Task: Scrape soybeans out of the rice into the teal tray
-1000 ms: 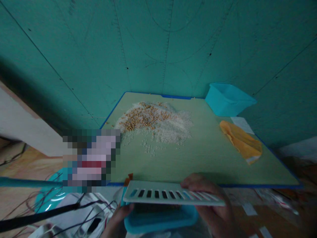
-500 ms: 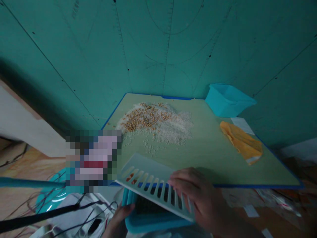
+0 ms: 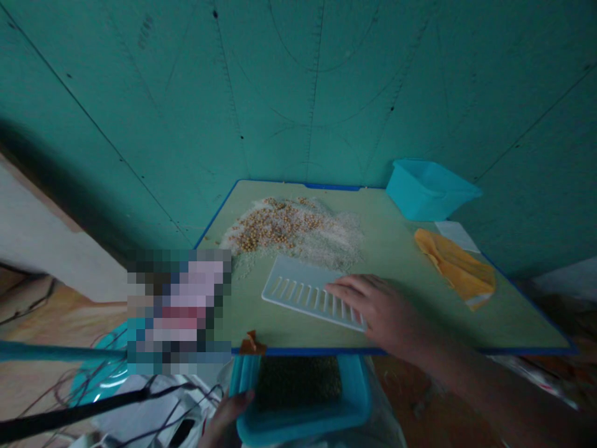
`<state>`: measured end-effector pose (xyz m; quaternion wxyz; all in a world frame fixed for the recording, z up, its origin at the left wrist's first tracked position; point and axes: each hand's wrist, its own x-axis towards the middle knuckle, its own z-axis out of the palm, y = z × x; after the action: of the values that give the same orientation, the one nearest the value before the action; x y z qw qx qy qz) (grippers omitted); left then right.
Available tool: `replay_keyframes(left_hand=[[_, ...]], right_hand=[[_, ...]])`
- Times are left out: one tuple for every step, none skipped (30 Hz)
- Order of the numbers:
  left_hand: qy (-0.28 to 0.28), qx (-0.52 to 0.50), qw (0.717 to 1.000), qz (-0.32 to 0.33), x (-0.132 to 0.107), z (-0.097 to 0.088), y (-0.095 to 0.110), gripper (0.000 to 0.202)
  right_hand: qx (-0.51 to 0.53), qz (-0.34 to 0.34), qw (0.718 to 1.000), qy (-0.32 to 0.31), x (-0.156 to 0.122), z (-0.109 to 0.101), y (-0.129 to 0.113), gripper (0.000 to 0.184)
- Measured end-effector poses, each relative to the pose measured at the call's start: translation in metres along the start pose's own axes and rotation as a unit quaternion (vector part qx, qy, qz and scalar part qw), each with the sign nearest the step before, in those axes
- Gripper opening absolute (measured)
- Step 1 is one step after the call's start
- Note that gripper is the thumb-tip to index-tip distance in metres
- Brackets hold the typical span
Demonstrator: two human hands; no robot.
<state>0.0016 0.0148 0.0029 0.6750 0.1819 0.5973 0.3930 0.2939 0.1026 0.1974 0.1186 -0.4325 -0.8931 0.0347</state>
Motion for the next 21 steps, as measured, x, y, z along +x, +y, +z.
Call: replay_keyframes(left_hand=[[0.021,0.016,1.000,0.011,0.003,0.000,-0.003,0.036],[0.046,0.035,0.998,0.024,0.008,-0.001,-0.005,0.037],[0.060,0.050,0.996,0.030,0.012,-0.003,-0.006,0.037],[0.067,0.061,0.995,0.032,0.016,-0.005,-0.006,0.036],[0.063,0.065,0.995,0.030,0.020,-0.007,-0.005,0.035],[0.054,0.066,0.996,0.026,0.021,-0.009,-0.003,0.033],[0.043,0.063,0.997,0.021,0.021,-0.011,0.000,0.030],[0.028,0.056,0.998,0.015,0.021,-0.012,0.002,0.027],[0.014,0.048,0.999,0.008,0.019,-0.013,0.005,0.025],[0.003,0.042,0.999,0.003,0.017,-0.014,0.007,0.022],[-0.005,0.037,0.999,-0.001,0.016,-0.015,0.009,0.021],[-0.010,0.034,0.999,-0.003,0.014,-0.016,0.011,0.021],[-0.012,0.032,0.999,-0.003,0.013,-0.017,0.011,0.022],[-0.012,0.033,0.999,-0.002,0.013,-0.017,0.011,0.023],[-0.009,0.034,0.999,0.001,0.012,-0.018,0.010,0.024],[-0.006,0.034,0.999,0.005,0.012,-0.019,0.010,0.025],[-0.003,0.035,0.999,0.008,0.013,-0.020,0.009,0.025],[-0.001,0.035,0.999,0.010,0.013,-0.020,0.008,0.025],[0.000,0.035,0.999,0.011,0.013,-0.021,0.008,0.025],[0.000,0.034,0.999,0.010,0.013,-0.021,0.008,0.025],[0.000,0.033,0.999,0.007,0.013,-0.020,0.009,0.027]], right_hand=[[0.003,0.009,1.000,-0.007,0.000,-0.002,0.005,0.062],[0.011,0.018,1.000,-0.014,0.000,-0.004,0.011,0.065],[0.023,0.027,0.999,-0.018,0.000,-0.006,0.016,0.066],[0.037,0.037,0.998,-0.018,0.000,-0.007,0.021,0.067],[0.055,0.046,0.997,-0.015,0.000,-0.008,0.027,0.066],[0.073,0.053,0.996,-0.005,0.000,-0.007,0.033,0.065],[0.092,0.057,0.994,0.009,0.001,-0.007,0.039,0.063],[0.112,0.058,0.992,0.026,0.001,-0.005,0.046,0.062],[0.129,0.059,0.989,0.047,0.003,-0.004,0.052,0.062],[0.145,0.059,0.985,0.067,0.004,-0.002,0.058,0.061],[0.157,0.058,0.982,0.086,0.006,-0.001,0.064,0.058],[0.165,0.057,0.979,0.105,0.008,0.000,0.069,0.053],[0.171,0.055,0.976,0.119,0.010,0.001,0.073,0.048],[0.174,0.053,0.975,0.130,0.012,0.001,0.077,0.043],[0.176,0.053,0.973,0.137,0.014,0.000,0.079,0.038],[0.178,0.053,0.972,0.141,0.016,-0.001,0.081,0.035],[0.178,0.054,0.972,0.143,0.018,-0.002,0.083,0.032],[0.178,0.057,0.972,0.144,0.020,-0.003,0.084,0.030],[0.177,0.062,0.971,0.147,0.022,-0.004,0.086,0.029],[0.177,0.068,0.970,0.152,0.024,-0.004,0.087,0.027],[0.178,0.074,0.968,0.158,0.026,-0.005,0.089,0.026]])
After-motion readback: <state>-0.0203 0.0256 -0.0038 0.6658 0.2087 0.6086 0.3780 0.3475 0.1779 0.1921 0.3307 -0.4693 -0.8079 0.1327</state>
